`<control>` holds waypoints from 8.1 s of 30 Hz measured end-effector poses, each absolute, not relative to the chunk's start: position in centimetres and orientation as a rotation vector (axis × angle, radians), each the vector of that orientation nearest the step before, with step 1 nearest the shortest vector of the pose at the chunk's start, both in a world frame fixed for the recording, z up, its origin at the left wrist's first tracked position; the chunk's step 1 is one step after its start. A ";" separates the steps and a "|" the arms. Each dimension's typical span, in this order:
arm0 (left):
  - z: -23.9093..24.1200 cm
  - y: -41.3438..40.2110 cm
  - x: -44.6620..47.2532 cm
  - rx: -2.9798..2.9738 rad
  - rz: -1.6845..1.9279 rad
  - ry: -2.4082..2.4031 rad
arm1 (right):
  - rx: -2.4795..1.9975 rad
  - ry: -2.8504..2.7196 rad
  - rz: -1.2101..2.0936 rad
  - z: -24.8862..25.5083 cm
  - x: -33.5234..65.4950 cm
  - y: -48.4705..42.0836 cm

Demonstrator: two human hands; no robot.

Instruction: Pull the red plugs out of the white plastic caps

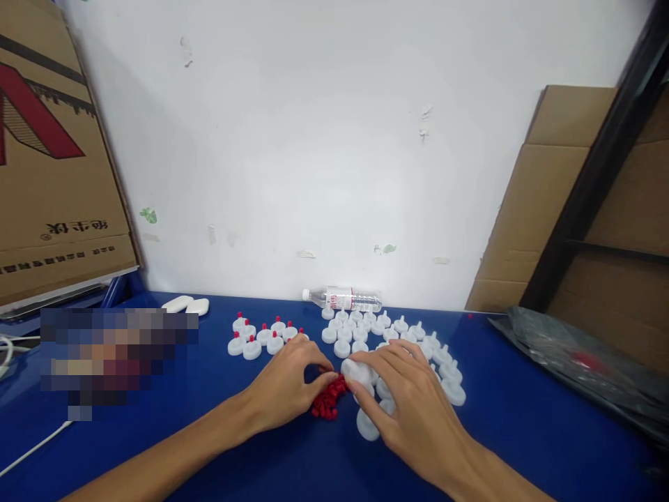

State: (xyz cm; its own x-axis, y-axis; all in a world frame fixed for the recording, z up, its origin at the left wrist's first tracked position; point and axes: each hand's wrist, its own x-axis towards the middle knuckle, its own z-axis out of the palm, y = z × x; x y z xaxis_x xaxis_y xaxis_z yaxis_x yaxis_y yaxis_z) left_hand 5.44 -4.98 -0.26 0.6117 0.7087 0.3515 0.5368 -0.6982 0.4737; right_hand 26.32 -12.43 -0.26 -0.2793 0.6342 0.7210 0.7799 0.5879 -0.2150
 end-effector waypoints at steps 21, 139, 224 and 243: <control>0.8 -6.7 6.0 2.023 1.082 0.778 | -1.164 -2.074 -0.176 -0.6 26.6 -12.4; 2.6 -6.9 4.1 2.413 0.882 0.608 | -1.174 -2.293 -0.080 0.0 26.5 -13.8; 2.9 -4.3 1.6 3.337 0.179 0.980 | -1.301 -2.397 -0.434 -0.1 27.9 -11.5; 0.8 -9.8 4.8 3.480 -0.008 0.447 | -1.139 -2.101 -0.144 0.3 27.5 -12.2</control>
State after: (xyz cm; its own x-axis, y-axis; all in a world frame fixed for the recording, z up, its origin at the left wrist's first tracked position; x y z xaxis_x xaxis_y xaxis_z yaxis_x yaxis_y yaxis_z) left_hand 4.75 -9.80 0.83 0.9686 0.2451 0.0415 0.2435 -0.9019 -0.3569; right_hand 27.54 -12.16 0.32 -0.3410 0.6827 0.6463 0.7645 0.6014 -0.2320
